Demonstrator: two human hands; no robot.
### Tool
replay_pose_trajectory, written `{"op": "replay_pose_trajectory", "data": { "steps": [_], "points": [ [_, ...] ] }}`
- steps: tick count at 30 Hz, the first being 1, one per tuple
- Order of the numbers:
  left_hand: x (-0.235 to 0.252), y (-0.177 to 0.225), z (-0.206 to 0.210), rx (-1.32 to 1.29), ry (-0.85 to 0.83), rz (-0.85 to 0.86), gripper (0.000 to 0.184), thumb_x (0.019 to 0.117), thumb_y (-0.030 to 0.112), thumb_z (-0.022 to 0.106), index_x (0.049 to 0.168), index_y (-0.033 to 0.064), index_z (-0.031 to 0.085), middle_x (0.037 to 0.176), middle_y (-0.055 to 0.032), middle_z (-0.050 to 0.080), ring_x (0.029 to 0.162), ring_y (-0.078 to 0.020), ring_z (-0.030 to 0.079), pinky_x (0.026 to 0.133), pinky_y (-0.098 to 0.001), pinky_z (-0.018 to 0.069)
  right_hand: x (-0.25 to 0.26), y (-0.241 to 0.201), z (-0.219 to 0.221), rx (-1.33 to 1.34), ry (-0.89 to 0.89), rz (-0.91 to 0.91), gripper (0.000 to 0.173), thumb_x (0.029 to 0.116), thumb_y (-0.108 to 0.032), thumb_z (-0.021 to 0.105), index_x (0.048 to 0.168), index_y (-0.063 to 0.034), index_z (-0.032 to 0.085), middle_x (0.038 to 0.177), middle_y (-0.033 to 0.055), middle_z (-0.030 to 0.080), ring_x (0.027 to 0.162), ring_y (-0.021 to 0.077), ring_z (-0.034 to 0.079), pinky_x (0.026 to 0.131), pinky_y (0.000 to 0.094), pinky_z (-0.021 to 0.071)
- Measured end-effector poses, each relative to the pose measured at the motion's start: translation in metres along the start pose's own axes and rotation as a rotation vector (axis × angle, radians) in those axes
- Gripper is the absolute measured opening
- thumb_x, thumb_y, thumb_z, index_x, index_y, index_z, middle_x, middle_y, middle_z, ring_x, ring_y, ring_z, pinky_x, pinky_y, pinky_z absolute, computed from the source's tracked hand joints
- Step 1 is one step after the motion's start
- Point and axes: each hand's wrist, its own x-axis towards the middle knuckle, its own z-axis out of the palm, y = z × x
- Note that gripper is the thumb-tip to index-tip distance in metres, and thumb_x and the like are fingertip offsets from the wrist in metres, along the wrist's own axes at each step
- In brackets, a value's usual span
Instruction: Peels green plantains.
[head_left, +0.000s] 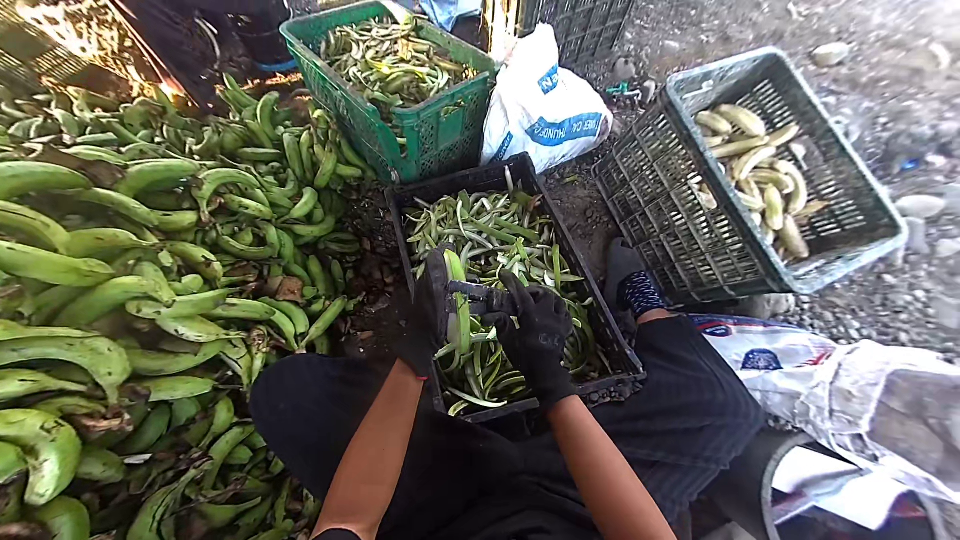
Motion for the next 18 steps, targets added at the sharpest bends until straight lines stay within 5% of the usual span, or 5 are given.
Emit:
{"op": "replay_pose_trajectory", "data": {
  "steps": [3, 6, 10, 14, 18],
  "points": [
    [-0.011, 0.011, 0.006, 0.269, -0.144, 0.131, 0.049, 0.111, 0.024, 0.027, 0.148, -0.0037, 0.043, 0.132, -0.0242, 0.06, 0.118, -0.026, 0.06, 0.104, -0.0442, 0.0474, 0.024, 0.001, -0.016, 0.126, -0.344, 0.205, 0.063, 0.1014, -0.067, 0.029, 0.144, -0.0315, 0.058, 0.118, 0.0171, 0.07, 0.109, 0.0396, 0.065, 0.086, 0.0655, 0.0483],
    [-0.016, -0.002, 0.003, 0.328, -0.23, 0.289, 0.06, 0.1079, 0.034, 0.027, 0.146, -0.0087, 0.046, 0.139, -0.0257, 0.058, 0.129, -0.0223, 0.057, 0.112, -0.0396, 0.0424, 0.036, 0.014, -0.024, 0.342, -0.437, 0.166, 0.06, 0.1035, -0.063, 0.029, 0.131, -0.0247, 0.066, 0.106, 0.0092, 0.072, 0.1, 0.0291, 0.067, 0.082, 0.0604, 0.0495],
    [-0.015, 0.0, 0.016, 0.03, -0.252, 0.115, 0.06, 0.1068, 0.041, 0.022, 0.151, 0.0045, 0.041, 0.107, -0.0098, 0.07, 0.084, -0.0134, 0.068, 0.076, -0.0334, 0.0581, 0.033, 0.017, -0.025, 0.317, -0.277, 0.199, 0.07, 0.0993, -0.075, 0.024, 0.118, -0.0238, 0.067, 0.089, 0.0095, 0.066, 0.082, 0.0305, 0.064, 0.066, 0.0586, 0.0484],
    [-0.018, -0.007, -0.001, -0.51, -0.115, -0.217, 0.058, 0.1055, 0.062, 0.025, 0.127, 0.021, 0.061, 0.094, -0.0008, 0.068, 0.075, -0.0104, 0.064, 0.064, -0.0297, 0.0566, 0.009, 0.015, -0.021, 0.161, -0.245, -0.007, 0.062, 0.0971, -0.06, 0.049, 0.146, -0.0217, 0.058, 0.132, 0.0227, 0.061, 0.123, 0.0461, 0.055, 0.097, 0.069, 0.043],
    [-0.016, -0.011, -0.01, -0.676, -0.059, -0.325, 0.046, 0.1072, 0.052, 0.031, 0.115, 0.0175, 0.061, 0.077, 0.0041, 0.059, 0.057, -0.0037, 0.055, 0.05, -0.0179, 0.0482, -0.022, 0.024, -0.005, 0.095, 0.016, -0.326, 0.059, 0.0897, -0.066, 0.057, 0.132, -0.0267, 0.07, 0.119, 0.0179, 0.068, 0.115, 0.0444, 0.06, 0.095, 0.0673, 0.042]
  ]
}}
